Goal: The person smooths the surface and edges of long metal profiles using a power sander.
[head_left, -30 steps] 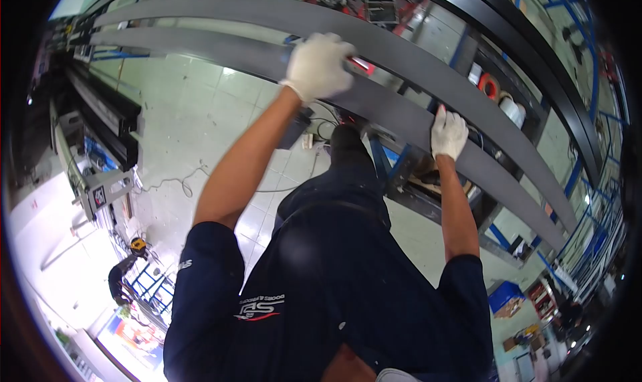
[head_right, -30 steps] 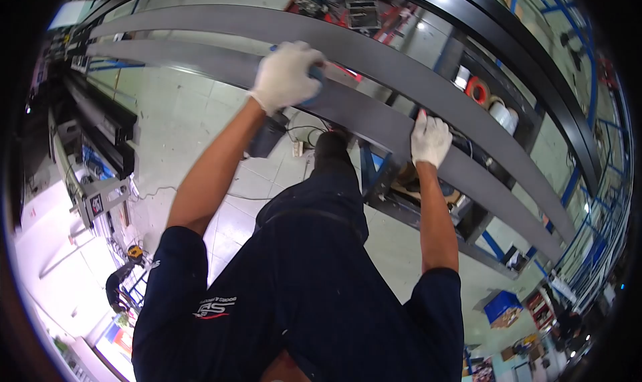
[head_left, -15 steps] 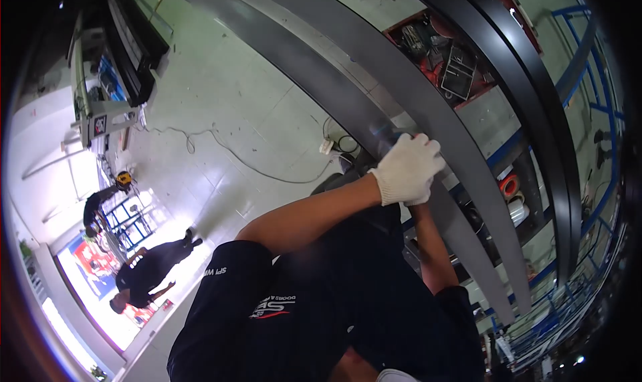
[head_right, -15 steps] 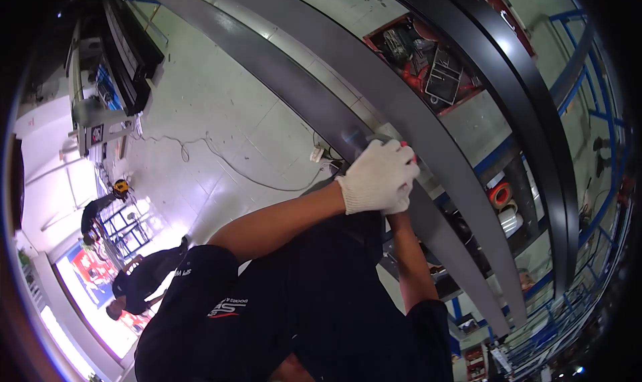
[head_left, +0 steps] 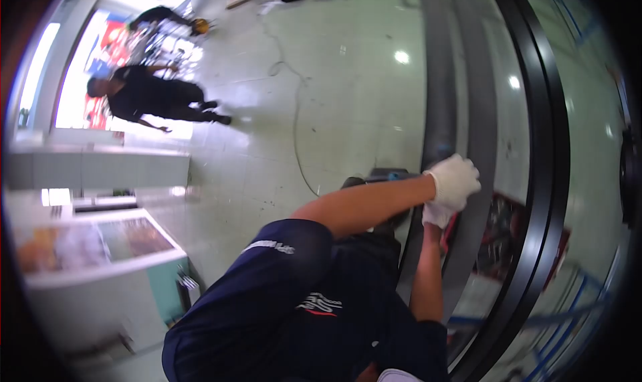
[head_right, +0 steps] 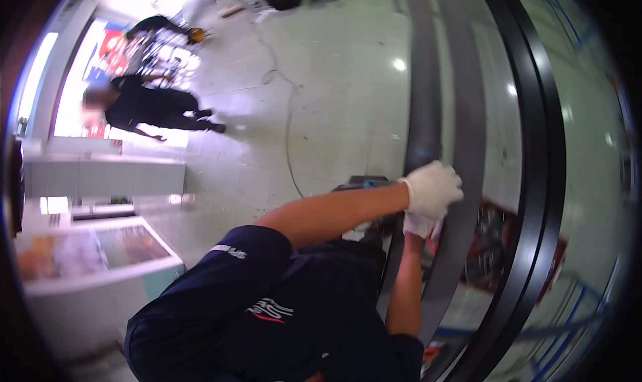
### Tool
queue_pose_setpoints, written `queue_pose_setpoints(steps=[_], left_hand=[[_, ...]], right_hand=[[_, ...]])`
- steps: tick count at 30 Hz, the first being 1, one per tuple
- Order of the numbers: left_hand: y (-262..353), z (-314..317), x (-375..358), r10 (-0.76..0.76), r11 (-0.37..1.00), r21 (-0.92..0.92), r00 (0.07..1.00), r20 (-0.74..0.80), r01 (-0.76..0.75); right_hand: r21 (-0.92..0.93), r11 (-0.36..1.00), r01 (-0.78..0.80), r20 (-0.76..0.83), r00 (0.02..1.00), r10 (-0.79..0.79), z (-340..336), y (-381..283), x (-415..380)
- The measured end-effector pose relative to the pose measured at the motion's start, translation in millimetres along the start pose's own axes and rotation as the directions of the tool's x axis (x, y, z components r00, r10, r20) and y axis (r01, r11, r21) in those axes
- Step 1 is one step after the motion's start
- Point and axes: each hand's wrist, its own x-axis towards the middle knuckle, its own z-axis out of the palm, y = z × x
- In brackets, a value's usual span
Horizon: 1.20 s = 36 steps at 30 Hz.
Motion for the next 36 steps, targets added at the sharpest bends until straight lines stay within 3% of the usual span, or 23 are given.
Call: queue_pose_setpoints(steps=[6,10,12,15,17,18,21,24,29,33,36], left_hand=[[-54,-25,31,-0.092,0.996,0.003,0.996,0.004,0.092],[-98,-22,63,-0.114,0.993,0.011,0.993,-0.004,0.114],[-117,-29,81,-0.100,0.995,0.012,0.995,0.007,0.100],[-150,-40,98,-0.082,0.996,-0.019,0.996,0.022,0.083],[-179,-58,113,-0.080,0.997,-0.004,0.997,0.014,0.080],[-194,-62,122,-0.071,0.996,-0.043,0.997,0.034,0.073],[-229,-67,147,-0.080,0.996,-0.036,0.995,0.052,0.082],[-254,-76,160,-0.074,0.996,-0.045,0.997,0.021,0.075],[-271,-80,170,-0.080,0.994,-0.066,0.996,0.026,0.081],[-252,-73,156,-0.072,0.994,-0.082,0.997,-0.016,0.070],[-216,-54,140,-0.046,0.990,-0.133,0.999,0.028,0.050]], right_hand=[[-0.033,0.999,-0.027,0.029,0.999,0.028,22,3,67],[0.080,0.993,0.088,-0.240,0.969,-0.066,46,0,113],[0.415,0.910,-0.018,-0.189,0.976,0.106,48,-17,140],[0.506,0.861,0.041,-0.209,0.975,0.076,46,-60,166],[0.715,0.687,0.129,-0.248,0.966,0.077,71,-55,207],[0.477,0.879,-0.027,-0.167,0.978,0.121,65,-59,220],[0.287,0.956,-0.068,-0.217,0.967,0.134,70,-72,256],[0.543,0.840,-0.016,-0.240,0.955,0.174,91,-64,286],[0.240,0.963,-0.120,-0.301,0.934,0.191,65,-151,279],[0.119,0.985,-0.124,-0.290,0.945,0.154,57,-137,257],[0.225,0.959,-0.175,-0.240,0.944,0.228,43,-125,216]])
